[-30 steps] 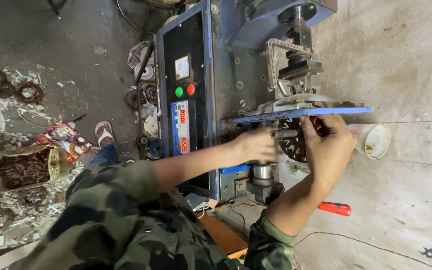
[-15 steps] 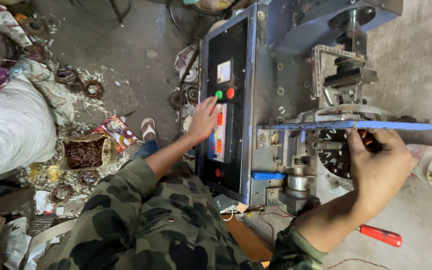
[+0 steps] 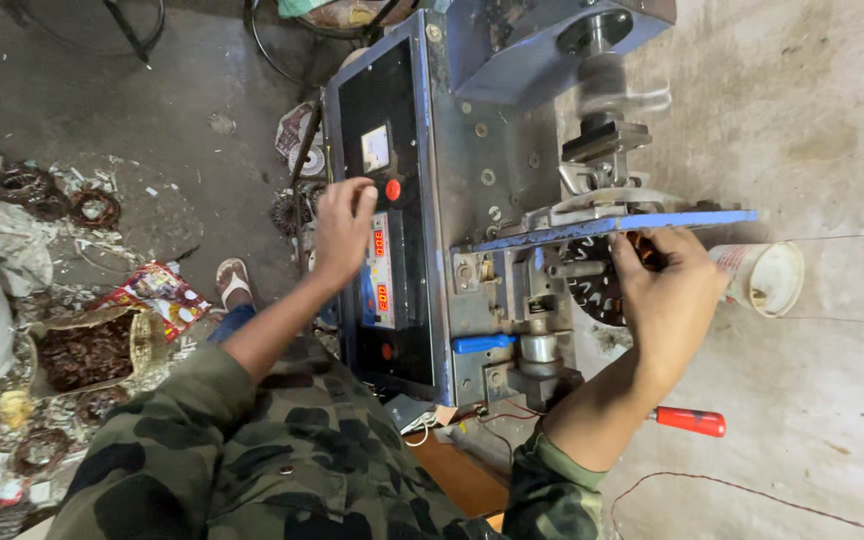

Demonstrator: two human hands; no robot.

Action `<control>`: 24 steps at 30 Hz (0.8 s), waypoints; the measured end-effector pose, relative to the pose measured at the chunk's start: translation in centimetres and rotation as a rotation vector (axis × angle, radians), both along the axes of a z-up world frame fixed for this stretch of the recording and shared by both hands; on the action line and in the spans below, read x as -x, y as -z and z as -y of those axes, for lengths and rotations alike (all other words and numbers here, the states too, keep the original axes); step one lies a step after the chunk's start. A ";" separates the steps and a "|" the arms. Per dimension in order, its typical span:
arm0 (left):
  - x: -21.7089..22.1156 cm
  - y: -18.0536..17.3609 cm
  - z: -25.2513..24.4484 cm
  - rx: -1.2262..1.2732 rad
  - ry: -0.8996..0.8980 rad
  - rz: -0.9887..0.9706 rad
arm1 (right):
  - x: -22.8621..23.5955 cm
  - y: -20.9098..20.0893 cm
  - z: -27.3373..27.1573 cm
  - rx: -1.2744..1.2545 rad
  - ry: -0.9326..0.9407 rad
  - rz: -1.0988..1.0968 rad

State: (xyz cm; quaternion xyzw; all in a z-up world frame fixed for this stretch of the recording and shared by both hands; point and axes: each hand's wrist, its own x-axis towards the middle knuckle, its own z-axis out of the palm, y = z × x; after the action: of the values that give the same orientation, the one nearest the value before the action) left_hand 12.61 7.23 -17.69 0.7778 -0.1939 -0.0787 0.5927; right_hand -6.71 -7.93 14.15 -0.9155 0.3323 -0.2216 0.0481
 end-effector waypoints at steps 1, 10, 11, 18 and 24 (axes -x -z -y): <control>1.0 -1.6 0.3 0.078 0.014 -0.044 | -0.1 -0.1 -0.1 -0.003 -0.011 0.013; 10.9 -10.3 6.0 0.850 0.950 -1.186 | -0.1 0.0 -0.1 -0.037 -0.017 0.047; 11.8 -10.5 7.6 0.872 0.908 -1.263 | -0.1 0.0 -0.1 -0.055 0.008 0.047; 13.8 -8.2 18.7 0.980 1.004 -1.383 | -0.6 -0.2 -0.6 -0.066 0.018 0.063; 13.6 -6.3 21.9 1.104 1.021 -1.372 | -0.6 -0.2 -0.6 0.014 0.001 0.016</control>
State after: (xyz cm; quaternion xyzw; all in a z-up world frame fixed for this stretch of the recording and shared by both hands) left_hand -1.00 -14.72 -11.42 0.0071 -0.1302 -0.6508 0.7480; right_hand -6.13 -7.28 14.39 -0.9138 0.3308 -0.2313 0.0444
